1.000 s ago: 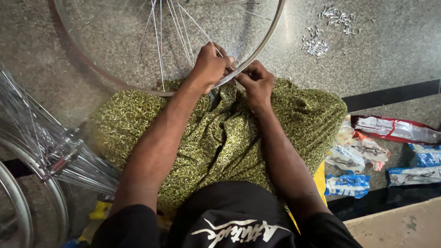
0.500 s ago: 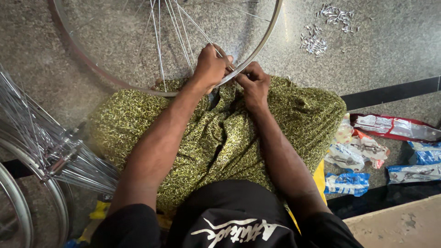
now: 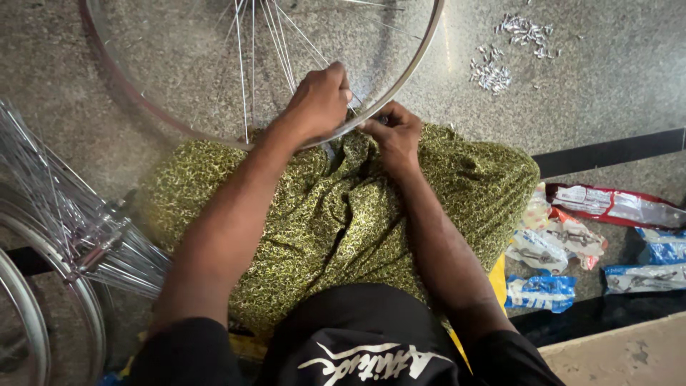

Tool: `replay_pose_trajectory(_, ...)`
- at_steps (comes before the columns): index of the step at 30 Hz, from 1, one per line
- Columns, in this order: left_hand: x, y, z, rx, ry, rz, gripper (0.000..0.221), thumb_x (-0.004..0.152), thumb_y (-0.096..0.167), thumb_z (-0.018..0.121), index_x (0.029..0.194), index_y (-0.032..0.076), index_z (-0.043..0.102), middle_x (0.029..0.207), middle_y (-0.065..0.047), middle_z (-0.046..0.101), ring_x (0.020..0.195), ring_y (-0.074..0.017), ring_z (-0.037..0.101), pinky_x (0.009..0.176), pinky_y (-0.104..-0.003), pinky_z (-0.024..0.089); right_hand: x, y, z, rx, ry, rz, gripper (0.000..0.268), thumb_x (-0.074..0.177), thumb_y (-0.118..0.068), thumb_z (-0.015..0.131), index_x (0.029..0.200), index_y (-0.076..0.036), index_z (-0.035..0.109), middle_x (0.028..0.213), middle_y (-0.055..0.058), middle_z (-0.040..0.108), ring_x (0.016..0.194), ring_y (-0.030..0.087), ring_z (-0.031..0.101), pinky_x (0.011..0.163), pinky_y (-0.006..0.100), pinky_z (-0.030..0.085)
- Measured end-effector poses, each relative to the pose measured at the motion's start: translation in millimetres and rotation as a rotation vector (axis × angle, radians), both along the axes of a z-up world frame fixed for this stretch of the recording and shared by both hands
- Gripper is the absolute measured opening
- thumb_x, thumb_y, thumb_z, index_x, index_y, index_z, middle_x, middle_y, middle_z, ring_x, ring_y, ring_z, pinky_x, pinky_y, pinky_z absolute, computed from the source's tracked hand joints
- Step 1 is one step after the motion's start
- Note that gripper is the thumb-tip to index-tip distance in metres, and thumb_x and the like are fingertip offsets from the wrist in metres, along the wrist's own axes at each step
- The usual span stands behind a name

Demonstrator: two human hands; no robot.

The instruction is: The person inserts spokes into a bicycle wheel hub and laces them through a rim by hand.

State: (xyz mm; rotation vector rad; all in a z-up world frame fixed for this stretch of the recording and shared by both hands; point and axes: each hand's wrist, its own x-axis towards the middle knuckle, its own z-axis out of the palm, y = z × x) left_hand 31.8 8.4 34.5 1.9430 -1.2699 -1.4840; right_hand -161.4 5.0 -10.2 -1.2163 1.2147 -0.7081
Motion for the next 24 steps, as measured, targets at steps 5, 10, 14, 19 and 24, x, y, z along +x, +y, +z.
replay_pose_trajectory(5, 9, -13, -6, 0.012, 0.172, -0.106, 0.015, 0.098, 0.014, 0.06, 0.105, 0.0, 0.058, 0.084, -0.009, 0.066, 0.061, -0.0143, 0.066, 0.055, -0.033, 0.055, 0, -1, 1, 0.054, -0.079, -0.022, 0.015, 0.082, 0.001, 0.08, 0.086, -0.006, 0.069, 0.082, 0.003, 0.071, 0.07, 0.01, 0.066, 0.069, 0.027, 0.062)
replay_pose_trajectory(10, -8, -8, 4, 0.102, 0.105, -0.211, 0.022, 0.103, 0.023, 0.056, 0.107, 0.002, 0.064, 0.088, -0.01, 0.065, 0.064, -0.0175, 0.059, 0.058, -0.036, 0.053, -9, -10, -1, 0.031, -0.063, -0.012, 0.015, 0.082, -0.003, 0.083, 0.087, -0.007, 0.069, 0.079, 0.003, 0.07, 0.068, 0.01, 0.066, 0.066, 0.027, 0.062)
replay_pose_trajectory(14, -9, -11, 2, 0.086, -0.043, -0.292, 0.033, 0.106, 0.037, 0.051, 0.101, 0.007, 0.063, 0.083, -0.009, 0.064, 0.06, -0.0187, 0.054, 0.058, -0.039, 0.05, -13, -14, -6, -0.093, -0.027, 0.059, 0.017, 0.082, -0.006, 0.086, 0.088, -0.007, 0.07, 0.082, 0.002, 0.071, 0.071, 0.009, 0.066, 0.066, 0.026, 0.061)
replay_pose_trajectory(19, -9, -10, -4, -0.153, -0.11, -0.257, 0.04, 0.106, 0.042, 0.049, 0.09, 0.007, 0.062, 0.077, -0.008, 0.063, 0.06, -0.0169, 0.055, 0.06, -0.039, 0.048, -15, -15, -11, -0.096, -0.031, 0.059, 0.021, 0.083, -0.008, 0.089, 0.086, -0.006, 0.068, 0.077, 0.002, 0.066, 0.064, 0.008, 0.058, 0.057, 0.025, 0.053)
replay_pose_trajectory(24, -9, -9, 7, 0.101, 0.224, -0.155, 0.026, 0.099, 0.035, 0.055, 0.091, 0.012, 0.062, 0.076, -0.003, 0.061, 0.057, -0.0146, 0.054, 0.056, -0.036, 0.049, -21, -17, -8, -0.087, -0.035, 0.079, 0.019, 0.084, -0.01, 0.086, 0.091, -0.007, 0.07, 0.082, 0.002, 0.071, 0.069, 0.008, 0.066, 0.063, 0.025, 0.062)
